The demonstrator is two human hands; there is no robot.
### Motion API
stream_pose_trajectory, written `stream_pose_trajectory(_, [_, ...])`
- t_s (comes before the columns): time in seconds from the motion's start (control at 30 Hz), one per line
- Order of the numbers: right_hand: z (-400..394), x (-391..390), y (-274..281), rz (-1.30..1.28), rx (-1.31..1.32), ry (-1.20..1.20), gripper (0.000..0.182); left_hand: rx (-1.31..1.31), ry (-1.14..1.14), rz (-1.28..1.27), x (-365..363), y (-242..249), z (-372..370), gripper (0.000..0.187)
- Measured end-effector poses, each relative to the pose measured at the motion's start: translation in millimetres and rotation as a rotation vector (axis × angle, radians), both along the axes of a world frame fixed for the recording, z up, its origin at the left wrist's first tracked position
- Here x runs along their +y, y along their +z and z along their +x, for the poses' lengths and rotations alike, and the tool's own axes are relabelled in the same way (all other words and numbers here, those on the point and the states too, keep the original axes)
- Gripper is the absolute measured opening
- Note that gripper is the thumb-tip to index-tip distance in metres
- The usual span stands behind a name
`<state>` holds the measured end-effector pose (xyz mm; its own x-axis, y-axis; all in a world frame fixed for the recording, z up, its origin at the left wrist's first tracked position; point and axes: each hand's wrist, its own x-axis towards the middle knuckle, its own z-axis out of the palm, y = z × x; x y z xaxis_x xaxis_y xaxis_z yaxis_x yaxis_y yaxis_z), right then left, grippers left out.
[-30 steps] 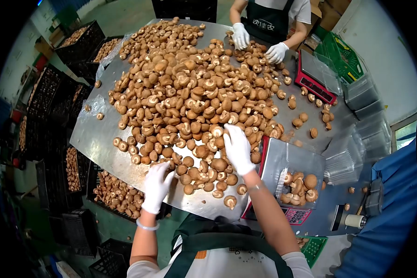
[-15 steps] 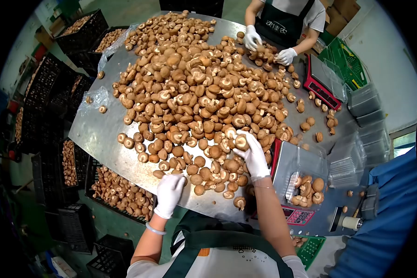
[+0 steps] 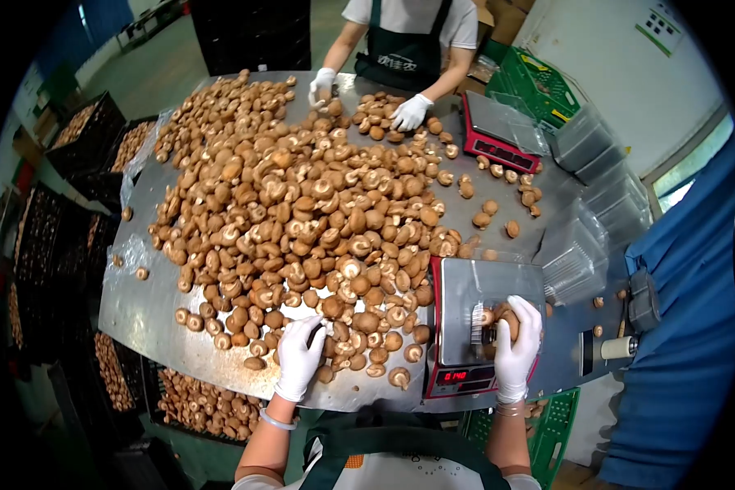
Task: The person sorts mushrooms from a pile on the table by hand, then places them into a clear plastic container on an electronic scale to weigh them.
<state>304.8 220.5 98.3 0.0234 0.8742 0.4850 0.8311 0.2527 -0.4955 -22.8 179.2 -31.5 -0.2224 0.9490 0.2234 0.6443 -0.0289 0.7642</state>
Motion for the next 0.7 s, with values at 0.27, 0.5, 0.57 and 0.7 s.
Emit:
stream_pose_trajectory(0.27, [41, -20, -33, -0.200, -0.155, -0.037, 0.060, 0.246, -0.088, 0.308, 128, 13, 19, 0.046])
stream_pose_trajectory(0.5, [93, -36, -22, -0.104, 0.088, -0.251, 0.044, 0.772, -0.231, 0.127, 228, -2, 15, 0.062])
stream_pose_trajectory(0.57, [118, -38, -34, -0.085, 0.208, -0.316, 0.038, 0.648, -0.187, 0.219, 223, 10, 32, 0.056])
stream_pose_trajectory(0.7, [147, -24, -68, -0.146, 0.395, -0.333, 0.036, 0.072, -0.334, 0.257, 172, 68, 108, 0.044])
